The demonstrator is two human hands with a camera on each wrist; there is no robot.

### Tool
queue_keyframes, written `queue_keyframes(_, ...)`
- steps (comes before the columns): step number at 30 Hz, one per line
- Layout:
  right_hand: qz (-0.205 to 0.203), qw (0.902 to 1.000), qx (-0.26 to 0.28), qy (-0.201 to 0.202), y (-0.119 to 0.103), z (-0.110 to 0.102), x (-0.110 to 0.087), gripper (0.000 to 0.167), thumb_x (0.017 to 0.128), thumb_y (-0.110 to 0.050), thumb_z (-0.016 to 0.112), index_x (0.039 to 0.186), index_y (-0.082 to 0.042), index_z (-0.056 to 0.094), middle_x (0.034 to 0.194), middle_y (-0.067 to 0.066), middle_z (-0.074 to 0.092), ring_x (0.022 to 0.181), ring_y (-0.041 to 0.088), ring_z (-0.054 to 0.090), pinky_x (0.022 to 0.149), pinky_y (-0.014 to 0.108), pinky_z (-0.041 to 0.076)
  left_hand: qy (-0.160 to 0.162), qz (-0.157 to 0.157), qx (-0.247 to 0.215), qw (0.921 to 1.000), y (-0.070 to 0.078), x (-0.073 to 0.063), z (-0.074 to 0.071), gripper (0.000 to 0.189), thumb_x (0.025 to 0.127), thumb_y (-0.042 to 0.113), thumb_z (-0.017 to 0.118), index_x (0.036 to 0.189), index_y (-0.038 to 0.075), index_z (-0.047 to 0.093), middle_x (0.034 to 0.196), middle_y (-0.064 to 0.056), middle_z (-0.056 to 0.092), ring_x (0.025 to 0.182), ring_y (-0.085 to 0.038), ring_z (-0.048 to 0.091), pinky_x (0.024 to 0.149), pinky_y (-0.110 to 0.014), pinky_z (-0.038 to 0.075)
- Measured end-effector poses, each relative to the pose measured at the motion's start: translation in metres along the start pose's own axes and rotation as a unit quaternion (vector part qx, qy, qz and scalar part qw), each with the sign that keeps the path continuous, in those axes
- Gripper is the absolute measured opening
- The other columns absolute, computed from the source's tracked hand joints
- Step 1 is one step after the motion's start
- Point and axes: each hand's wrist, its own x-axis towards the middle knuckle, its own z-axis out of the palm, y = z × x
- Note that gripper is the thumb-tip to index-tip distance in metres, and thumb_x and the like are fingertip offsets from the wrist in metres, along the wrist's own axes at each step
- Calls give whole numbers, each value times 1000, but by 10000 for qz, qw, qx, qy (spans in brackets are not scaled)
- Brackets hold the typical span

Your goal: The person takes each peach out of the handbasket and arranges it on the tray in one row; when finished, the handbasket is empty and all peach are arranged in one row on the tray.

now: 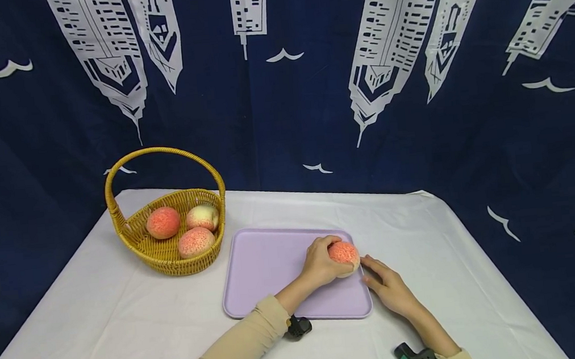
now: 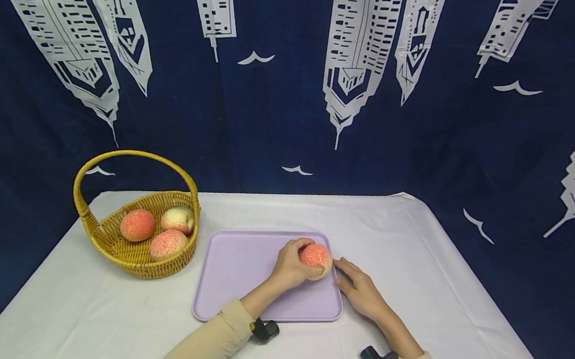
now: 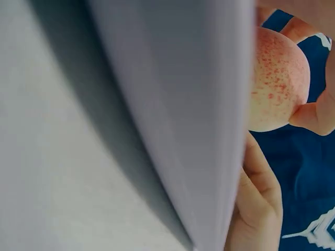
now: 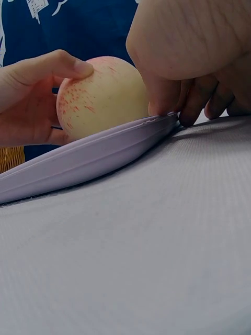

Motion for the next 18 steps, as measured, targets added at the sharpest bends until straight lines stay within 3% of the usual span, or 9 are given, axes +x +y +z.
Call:
queue_keyframes(13,57,10000,13,-20,3,2,1,47,94,-7,58,138,6,49,145,30,42,136,48,37,110,63,28,80,2,69,9999,-8,4,5,61,68,23,87,122,5,65,120,-13,64,113,-30,58,98,-41,47)
queue_keyframes(18,135,9999,23,-71,3,2,2,47,95,-7,57,139,5,48,146,30,42,137,47,36,111,62,27,-51,-119,34,9999,-8,4,4,67,70,28,86,127,4,61,125,-15,62,117,-33,56,100,-43,47)
